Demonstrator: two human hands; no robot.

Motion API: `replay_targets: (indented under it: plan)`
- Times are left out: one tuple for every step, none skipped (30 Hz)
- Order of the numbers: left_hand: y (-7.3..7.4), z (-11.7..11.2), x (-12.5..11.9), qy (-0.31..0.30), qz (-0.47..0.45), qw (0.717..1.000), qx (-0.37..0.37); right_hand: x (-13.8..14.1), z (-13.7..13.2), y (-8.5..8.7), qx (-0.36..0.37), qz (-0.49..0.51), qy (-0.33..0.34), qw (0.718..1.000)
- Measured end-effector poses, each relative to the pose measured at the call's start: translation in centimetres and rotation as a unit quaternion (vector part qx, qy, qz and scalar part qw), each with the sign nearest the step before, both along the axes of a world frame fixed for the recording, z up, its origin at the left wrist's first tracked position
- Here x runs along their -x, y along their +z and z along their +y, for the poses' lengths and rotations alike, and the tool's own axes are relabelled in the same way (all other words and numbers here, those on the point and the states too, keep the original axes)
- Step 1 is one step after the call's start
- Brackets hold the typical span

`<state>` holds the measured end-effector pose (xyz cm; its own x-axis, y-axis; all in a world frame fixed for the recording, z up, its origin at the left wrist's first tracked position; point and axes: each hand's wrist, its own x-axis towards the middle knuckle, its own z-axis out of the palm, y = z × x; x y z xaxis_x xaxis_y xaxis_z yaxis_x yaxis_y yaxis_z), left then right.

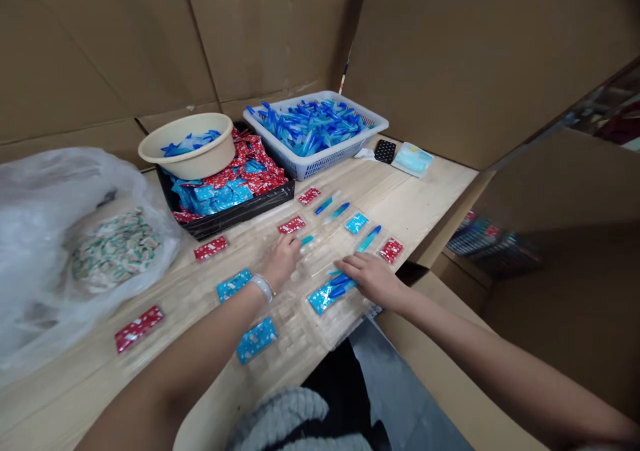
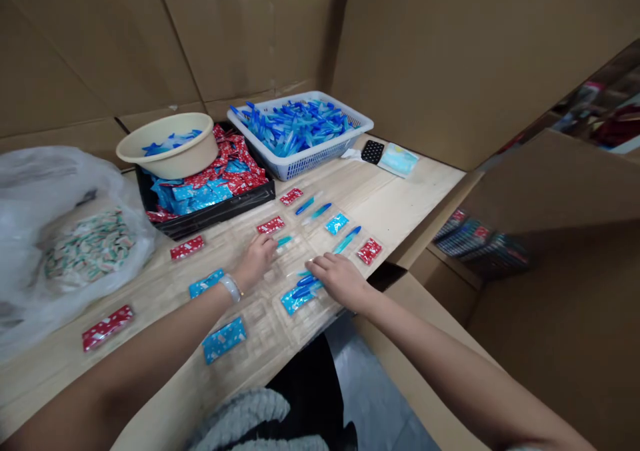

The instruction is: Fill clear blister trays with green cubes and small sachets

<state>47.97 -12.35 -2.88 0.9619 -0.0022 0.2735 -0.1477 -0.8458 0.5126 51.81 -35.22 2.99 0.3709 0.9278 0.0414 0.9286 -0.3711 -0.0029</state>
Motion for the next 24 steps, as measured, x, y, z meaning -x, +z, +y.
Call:
replay_targets:
  plan:
    - [0.1, -0.1, 0.1, 0.005, 0.005, 1.0, -0.016, -0.5, 1.0, 0.4, -0.004, -0.001, -0.007, 1.0]
    - [0.1, -0.3, 0.4, 0.016, 0.009, 0.999, -0.034, -1.3, 2.2, 0.8, -0.01, -0.005, -0.016, 1.0]
    - [0.2, -0.6, 0.7, 0.027, 0.014, 0.998, -0.052, -2.3, 3.7, 1.2, -0.016, -0.011, -0.023, 1.0]
    - [0.3, -0.8, 1.2, 0.038, 0.018, 0.997, -0.069, -3.4, 5.5, 1.5, -0.022, -0.018, -0.028, 0.999]
    - [0.3, -1.1, 1.7, 0.044, 0.021, 0.995, -0.083, -4.5, 7.4, 1.8, -0.022, -0.025, -0.026, 0.999]
    - [0.3, -1.3, 2.4, 0.044, 0.024, 0.994, -0.1, -5.5, 9.6, 1.9, -0.016, -0.032, -0.017, 0.999]
    - [0.3, -1.6, 3.0, 0.039, 0.027, 0.992, -0.117, -6.4, 11.8, 1.9, -0.004, -0.039, -0.004, 0.999]
    - [0.2, -1.8, 3.6, 0.028, 0.031, 0.99, -0.135, -7.1, 14.0, 1.7, 0.013, -0.045, 0.01, 0.999]
    - [0.1, -1.9, 4.1, 0.017, 0.036, 0.988, -0.149, -7.6, 16.1, 1.5, 0.032, -0.052, 0.024, 0.998]
    - [0.0, -2.0, 4.4, 0.009, 0.043, 0.987, -0.157, -7.9, 17.9, 1.1, 0.052, -0.059, 0.036, 0.996]
    - [-0.2, -2.1, 4.7, 0.002, 0.05, 0.986, -0.159, -8.1, 19.5, 0.7, 0.072, -0.063, 0.045, 0.994]
    - [-0.3, -2.1, 4.8, -0.001, 0.057, 0.986, -0.155, -8.1, 20.7, 0.2, 0.09, -0.065, 0.053, 0.992]
    - [-0.4, -2.0, 4.9, -0.003, 0.062, 0.987, -0.146, -8.1, 21.6, -0.2, 0.103, -0.064, 0.058, 0.991]
    - [-0.5, -1.9, 4.9, -0.006, 0.067, 0.989, -0.134, -8.2, 22.1, -0.6, 0.113, -0.06, 0.061, 0.99]
    - [-0.5, -1.7, 5.0, -0.009, 0.07, 0.991, -0.118, -8.3, 22.3, -0.9, 0.116, -0.051, 0.06, 0.99]
    - [-0.4, -1.5, 5.0, -0.012, 0.072, 0.993, -0.098, -8.6, 22.1, -1.1, 0.109, -0.036, 0.055, 0.992]
    - [-0.2, -1.1, 5.1, -0.013, 0.072, 0.995, -0.072, -8.9, 21.7, -1.2, 0.089, -0.011, 0.043, 0.995]
    - [0.1, -0.8, 5.0, -0.006, 0.071, 0.997, -0.036, -9.3, 21.0, -1.2, 0.049, 0.024, 0.018, 0.998]
    - [0.4, -0.4, 4.8, 0.009, 0.067, 0.998, 0.013, -9.6, 20.2, -1.0, -0.01, 0.074, -0.018, 0.997]
    - [0.9, 0.1, 4.5, 0.033, 0.063, 0.995, 0.076, -9.7, 19.2, -0.8, -0.083, 0.139, -0.062, 0.985]
    - [1.4, 0.4, 3.9, 0.056, 0.056, 0.985, 0.152, -9.5, 18.3, -0.5, -0.161, 0.219, -0.106, 0.957]
    - [1.9, 0.6, 3.1, 0.074, 0.047, 0.968, 0.233, -9.1, 17.4, -0.2, -0.232, 0.307, -0.143, 0.912]
    - [2.5, 0.7, 2.2, 0.08, 0.038, 0.946, 0.311, -8.5, 16.5, 0.1, -0.284, 0.395, -0.169, 0.857]
    - [3.1, 0.6, 1.2, 0.074, 0.027, 0.924, 0.374, -7.6, 15.8, 0.4, -0.316, 0.475, -0.185, 0.8]
